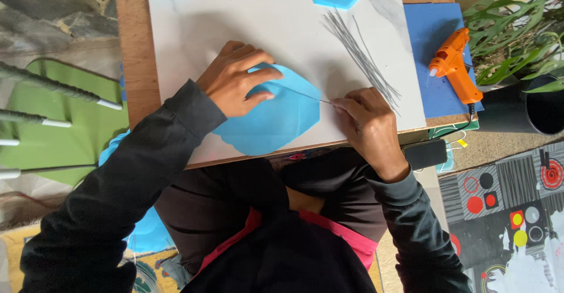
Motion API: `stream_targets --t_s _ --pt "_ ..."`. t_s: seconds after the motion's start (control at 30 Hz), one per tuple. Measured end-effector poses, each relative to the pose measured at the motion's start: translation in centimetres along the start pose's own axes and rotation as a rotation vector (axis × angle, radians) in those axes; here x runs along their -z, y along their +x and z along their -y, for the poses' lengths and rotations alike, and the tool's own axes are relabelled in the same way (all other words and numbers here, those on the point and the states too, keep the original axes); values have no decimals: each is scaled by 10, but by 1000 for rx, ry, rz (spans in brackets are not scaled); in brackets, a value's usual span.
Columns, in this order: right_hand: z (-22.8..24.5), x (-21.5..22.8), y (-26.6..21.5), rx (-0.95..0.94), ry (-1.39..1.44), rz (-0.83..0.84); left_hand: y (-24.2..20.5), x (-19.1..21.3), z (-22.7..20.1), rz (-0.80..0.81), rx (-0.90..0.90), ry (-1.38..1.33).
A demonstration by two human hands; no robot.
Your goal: The person constructs an artificial flower by applying hot glue to the center of a blue fabric petal, placing a wire stem onto the glue, and then folding and pressing the petal around the wire by hand.
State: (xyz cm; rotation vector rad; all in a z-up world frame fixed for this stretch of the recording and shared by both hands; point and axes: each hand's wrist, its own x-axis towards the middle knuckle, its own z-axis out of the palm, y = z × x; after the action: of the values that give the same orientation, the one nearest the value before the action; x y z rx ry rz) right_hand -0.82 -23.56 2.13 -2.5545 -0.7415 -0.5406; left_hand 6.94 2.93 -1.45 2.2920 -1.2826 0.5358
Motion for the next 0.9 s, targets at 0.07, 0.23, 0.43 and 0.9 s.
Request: stream_targets --t_s 0.07,0.23,0.43,0.9 --pt "2 17 4 -41 37 -4 -3 -3 1 -18 -1 -12" --pt "-73 73 -16 -79 -126 -173 2 -2 2 -59 -36 -43" --pt "-174 84 -49 -201 -265 65 5 6 -4 -41 -29 -5" --pt "-179 72 -56 -182 -310 66 -4 0 3 -50 28 -3"
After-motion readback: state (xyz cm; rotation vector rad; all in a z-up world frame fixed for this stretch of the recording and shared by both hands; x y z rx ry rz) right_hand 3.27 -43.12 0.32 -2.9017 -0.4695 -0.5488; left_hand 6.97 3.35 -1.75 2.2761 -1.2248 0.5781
